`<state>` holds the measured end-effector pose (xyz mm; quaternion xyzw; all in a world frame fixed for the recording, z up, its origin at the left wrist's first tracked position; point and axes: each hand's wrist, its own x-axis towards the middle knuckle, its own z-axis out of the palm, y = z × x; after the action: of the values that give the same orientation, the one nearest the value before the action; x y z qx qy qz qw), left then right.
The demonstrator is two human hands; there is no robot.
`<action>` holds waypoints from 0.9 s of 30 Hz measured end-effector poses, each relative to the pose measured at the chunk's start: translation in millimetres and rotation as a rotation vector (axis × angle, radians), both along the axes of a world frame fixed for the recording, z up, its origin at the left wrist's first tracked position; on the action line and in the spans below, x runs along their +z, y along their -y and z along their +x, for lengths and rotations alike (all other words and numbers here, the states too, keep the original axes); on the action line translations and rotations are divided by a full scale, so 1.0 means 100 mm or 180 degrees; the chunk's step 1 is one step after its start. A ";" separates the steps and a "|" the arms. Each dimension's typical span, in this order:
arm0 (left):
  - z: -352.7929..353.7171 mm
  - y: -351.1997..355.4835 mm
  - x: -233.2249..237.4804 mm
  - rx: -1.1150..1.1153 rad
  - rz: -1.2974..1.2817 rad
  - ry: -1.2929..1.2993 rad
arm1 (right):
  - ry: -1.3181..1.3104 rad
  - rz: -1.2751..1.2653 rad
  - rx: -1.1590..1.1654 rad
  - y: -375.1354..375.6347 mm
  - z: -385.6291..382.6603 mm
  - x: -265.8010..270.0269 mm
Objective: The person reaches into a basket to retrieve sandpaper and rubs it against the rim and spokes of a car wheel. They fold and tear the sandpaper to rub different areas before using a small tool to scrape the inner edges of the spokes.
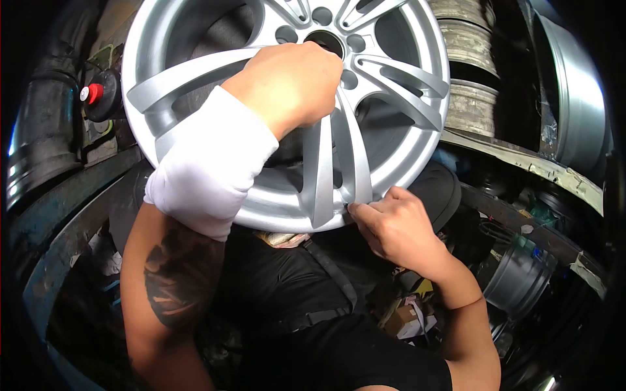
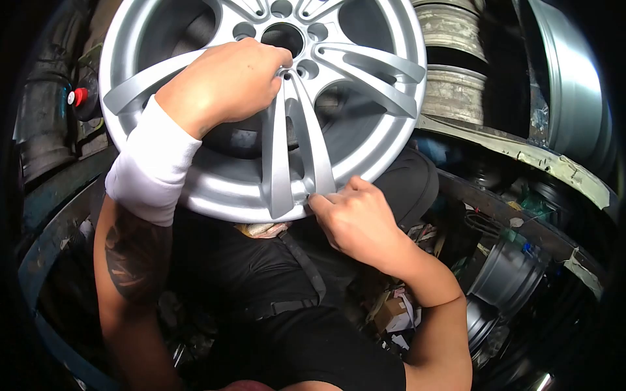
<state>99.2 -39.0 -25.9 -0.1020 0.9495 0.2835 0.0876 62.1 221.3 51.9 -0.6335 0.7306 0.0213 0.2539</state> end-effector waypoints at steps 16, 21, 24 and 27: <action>0.02 -0.05 -0.03 0.0088 0.0192 -0.0415 | 0.0407 0.0141 -0.0444 -0.04 0.01 -0.12; 0.00 -0.14 0.00 0.0013 0.0530 -0.0652 | 0.0700 -0.0250 -0.0654 -0.05 0.00 -0.11; 0.02 -0.15 -0.03 0.0029 0.0506 -0.0559 | 0.0335 -0.0272 -0.0775 -0.12 -0.04 0.00; -0.01 -0.15 -0.04 0.0022 0.0443 -0.0545 | -0.0023 -0.0327 -0.0771 -0.18 0.02 0.00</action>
<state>98.4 -24.0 -29.7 -0.0744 0.9312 0.3567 0.0120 63.6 239.1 51.8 -0.5528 0.8027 -0.0446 0.2192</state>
